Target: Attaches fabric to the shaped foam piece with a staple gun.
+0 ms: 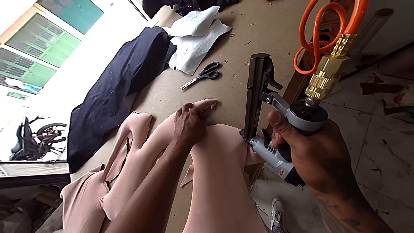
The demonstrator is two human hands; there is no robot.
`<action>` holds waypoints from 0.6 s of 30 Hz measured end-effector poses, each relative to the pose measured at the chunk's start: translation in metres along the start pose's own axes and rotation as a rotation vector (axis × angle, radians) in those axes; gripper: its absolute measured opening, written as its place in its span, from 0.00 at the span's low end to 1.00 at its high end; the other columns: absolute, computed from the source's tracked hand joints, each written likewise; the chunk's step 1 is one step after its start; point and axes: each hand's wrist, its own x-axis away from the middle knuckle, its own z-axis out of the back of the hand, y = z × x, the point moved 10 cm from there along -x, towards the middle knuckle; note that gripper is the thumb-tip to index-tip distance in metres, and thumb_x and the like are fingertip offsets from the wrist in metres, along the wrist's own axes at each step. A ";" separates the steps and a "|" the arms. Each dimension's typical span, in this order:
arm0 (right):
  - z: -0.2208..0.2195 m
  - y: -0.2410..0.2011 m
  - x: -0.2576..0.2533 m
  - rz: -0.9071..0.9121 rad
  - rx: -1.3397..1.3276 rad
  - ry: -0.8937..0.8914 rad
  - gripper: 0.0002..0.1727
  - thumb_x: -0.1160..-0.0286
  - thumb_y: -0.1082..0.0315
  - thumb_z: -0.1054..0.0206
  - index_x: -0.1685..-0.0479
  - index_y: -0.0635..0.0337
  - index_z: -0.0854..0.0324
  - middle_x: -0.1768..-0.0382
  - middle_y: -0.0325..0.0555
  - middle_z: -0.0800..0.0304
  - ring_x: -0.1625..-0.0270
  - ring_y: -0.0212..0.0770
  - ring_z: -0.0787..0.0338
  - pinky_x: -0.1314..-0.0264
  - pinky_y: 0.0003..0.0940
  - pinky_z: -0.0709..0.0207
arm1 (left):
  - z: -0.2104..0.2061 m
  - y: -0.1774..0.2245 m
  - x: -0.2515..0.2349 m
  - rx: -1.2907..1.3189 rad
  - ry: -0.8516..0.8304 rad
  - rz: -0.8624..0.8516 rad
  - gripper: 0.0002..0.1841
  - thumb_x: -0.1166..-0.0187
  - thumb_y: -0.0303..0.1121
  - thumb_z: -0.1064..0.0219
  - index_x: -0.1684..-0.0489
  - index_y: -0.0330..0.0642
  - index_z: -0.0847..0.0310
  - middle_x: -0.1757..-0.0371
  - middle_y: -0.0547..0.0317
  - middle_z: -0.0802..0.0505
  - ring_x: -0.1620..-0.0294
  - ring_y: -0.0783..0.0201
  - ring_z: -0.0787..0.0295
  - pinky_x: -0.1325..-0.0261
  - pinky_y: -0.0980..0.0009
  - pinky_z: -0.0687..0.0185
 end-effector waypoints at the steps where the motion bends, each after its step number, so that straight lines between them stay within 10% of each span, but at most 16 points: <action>1: 0.001 0.000 0.000 -0.003 0.005 -0.002 0.19 0.28 0.40 0.25 0.63 0.46 0.13 0.81 0.40 0.13 0.83 0.42 0.13 0.82 0.37 0.15 | 0.011 -0.006 -0.001 0.043 0.048 -0.033 0.14 0.16 0.36 0.42 0.45 0.42 0.13 0.29 0.45 0.14 0.25 0.41 0.20 0.27 0.36 0.25; 11: 0.003 0.006 -0.006 0.003 -0.021 0.011 0.16 0.25 0.47 0.25 0.62 0.48 0.15 0.81 0.42 0.16 0.82 0.43 0.15 0.79 0.38 0.15 | 0.024 -0.032 -0.065 0.020 -0.120 -0.249 0.22 0.35 0.57 0.18 0.50 0.57 0.06 0.54 0.62 0.03 0.53 0.56 0.06 0.41 0.38 0.15; 18: -0.003 0.006 -0.012 0.070 -0.033 0.013 0.14 0.24 0.52 0.24 0.66 0.51 0.16 0.83 0.41 0.20 0.83 0.42 0.18 0.80 0.37 0.16 | 0.020 -0.035 -0.081 -0.032 -0.272 -0.252 0.19 0.34 0.63 0.22 0.54 0.66 0.04 0.54 0.69 0.02 0.46 0.60 0.07 0.37 0.37 0.19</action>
